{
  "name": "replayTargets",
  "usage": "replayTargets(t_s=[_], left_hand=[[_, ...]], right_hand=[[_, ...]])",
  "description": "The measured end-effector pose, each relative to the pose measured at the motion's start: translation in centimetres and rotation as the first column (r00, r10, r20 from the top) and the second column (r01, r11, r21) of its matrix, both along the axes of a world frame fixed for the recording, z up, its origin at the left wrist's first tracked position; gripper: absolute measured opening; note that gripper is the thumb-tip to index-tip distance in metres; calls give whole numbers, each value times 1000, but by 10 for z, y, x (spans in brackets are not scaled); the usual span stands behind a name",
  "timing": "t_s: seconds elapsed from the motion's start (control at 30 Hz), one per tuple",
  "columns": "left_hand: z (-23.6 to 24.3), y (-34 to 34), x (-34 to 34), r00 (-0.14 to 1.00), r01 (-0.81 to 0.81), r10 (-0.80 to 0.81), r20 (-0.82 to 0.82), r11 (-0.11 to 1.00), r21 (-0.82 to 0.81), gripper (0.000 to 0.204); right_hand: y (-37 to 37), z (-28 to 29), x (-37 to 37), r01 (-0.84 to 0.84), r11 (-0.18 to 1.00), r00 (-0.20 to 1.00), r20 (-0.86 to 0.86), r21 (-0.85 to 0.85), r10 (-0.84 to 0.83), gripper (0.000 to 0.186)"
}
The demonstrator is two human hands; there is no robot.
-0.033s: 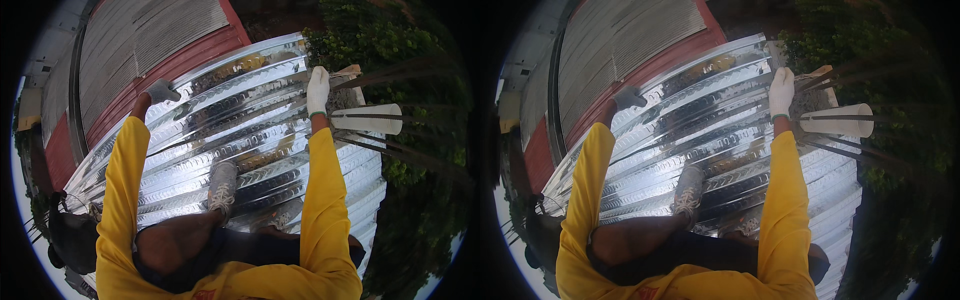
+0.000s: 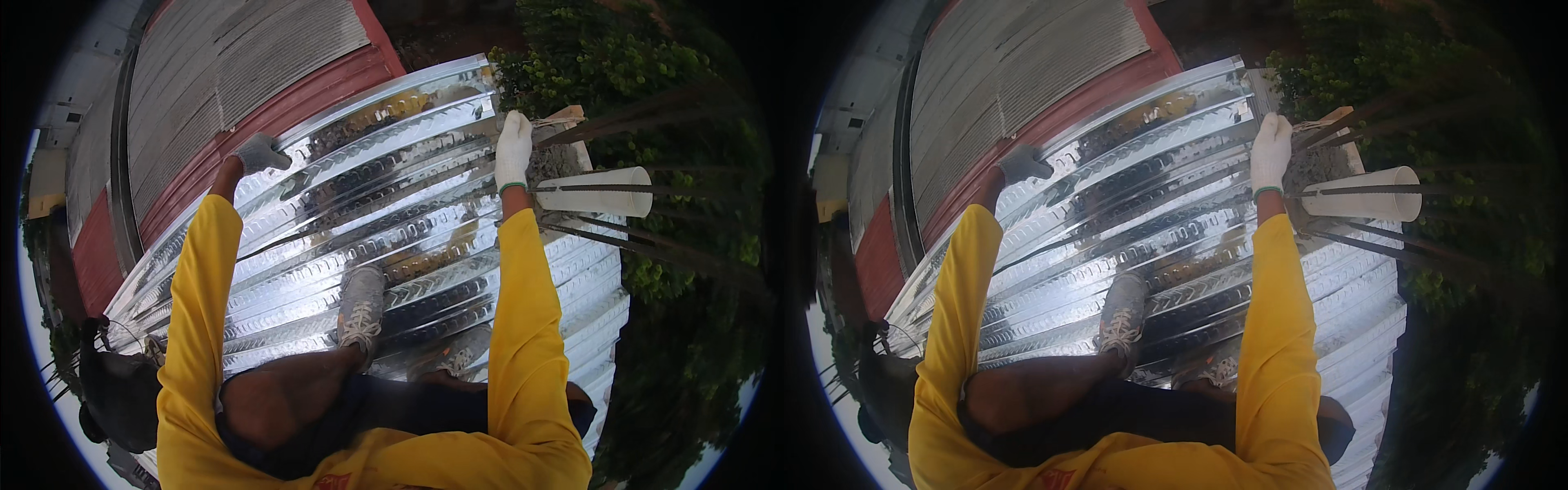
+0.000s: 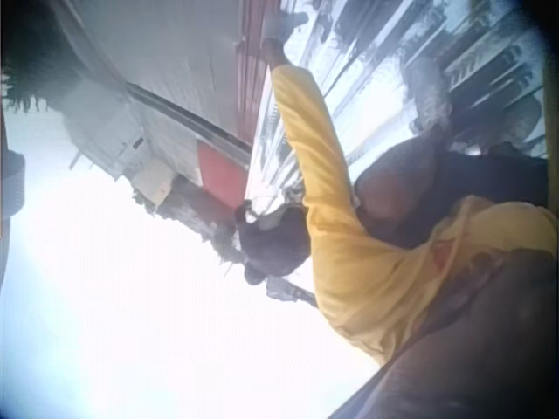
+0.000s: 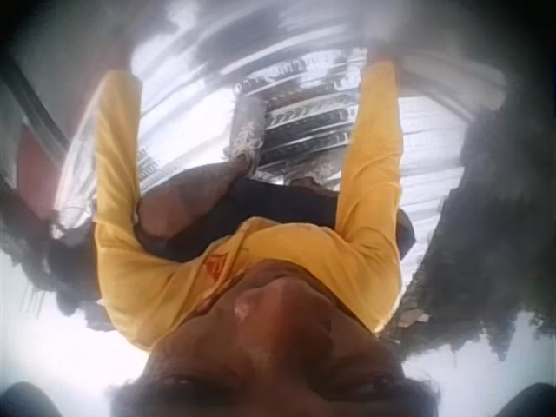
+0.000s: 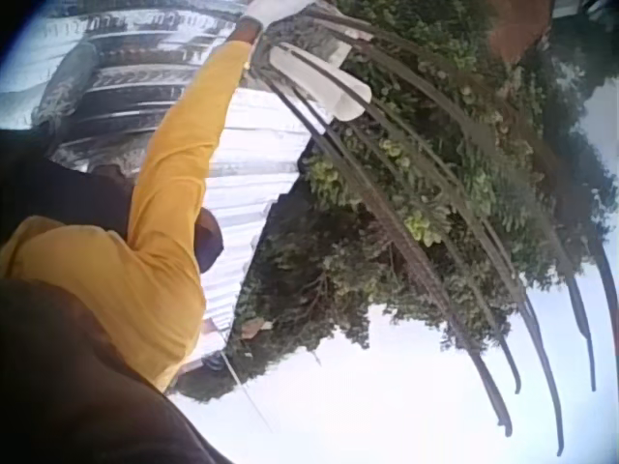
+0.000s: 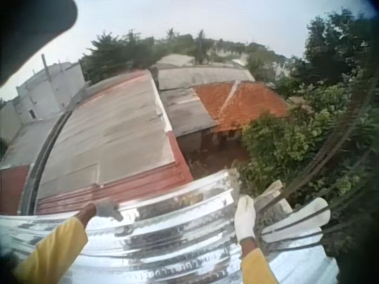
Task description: The person positions and secures corrugated metal roof panels on a sloped roof. They align the panels, hold them in place, and use a long metal rod to assist with placement while another worker is visible nearby.
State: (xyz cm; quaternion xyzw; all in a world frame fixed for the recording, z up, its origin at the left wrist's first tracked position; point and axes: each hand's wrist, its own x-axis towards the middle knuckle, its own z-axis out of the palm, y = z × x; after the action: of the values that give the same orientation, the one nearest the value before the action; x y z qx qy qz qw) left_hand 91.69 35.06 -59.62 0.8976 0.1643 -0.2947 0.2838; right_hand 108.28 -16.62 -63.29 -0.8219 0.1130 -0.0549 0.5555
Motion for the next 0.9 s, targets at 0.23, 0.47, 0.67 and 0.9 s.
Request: replayTargets(t_s=[0.23, 0.47, 0.67, 0.9], left_hand=[[11, -6, 13, 999, -38, 38, 27, 999, -14, 34], [12, 8, 6, 1000, -9, 8, 23, 1000, 12, 40], [7, 7, 15, 999, -35, 35, 0, 999, 4, 37], [-6, 23, 16, 996, -32, 32, -78, 999, -1, 37]], right_hand=[[4, 11, -17, 151, 980, 988, -28, 131, -149, 65], [31, -6, -73, 389, 490, 901, -434, 780, -25, 46], [20, -32, -59, 164, 255, 938, -230, 953, 258, 36], [41, -48, -65, 219, 132, 970, -230, 967, 75, 32]])
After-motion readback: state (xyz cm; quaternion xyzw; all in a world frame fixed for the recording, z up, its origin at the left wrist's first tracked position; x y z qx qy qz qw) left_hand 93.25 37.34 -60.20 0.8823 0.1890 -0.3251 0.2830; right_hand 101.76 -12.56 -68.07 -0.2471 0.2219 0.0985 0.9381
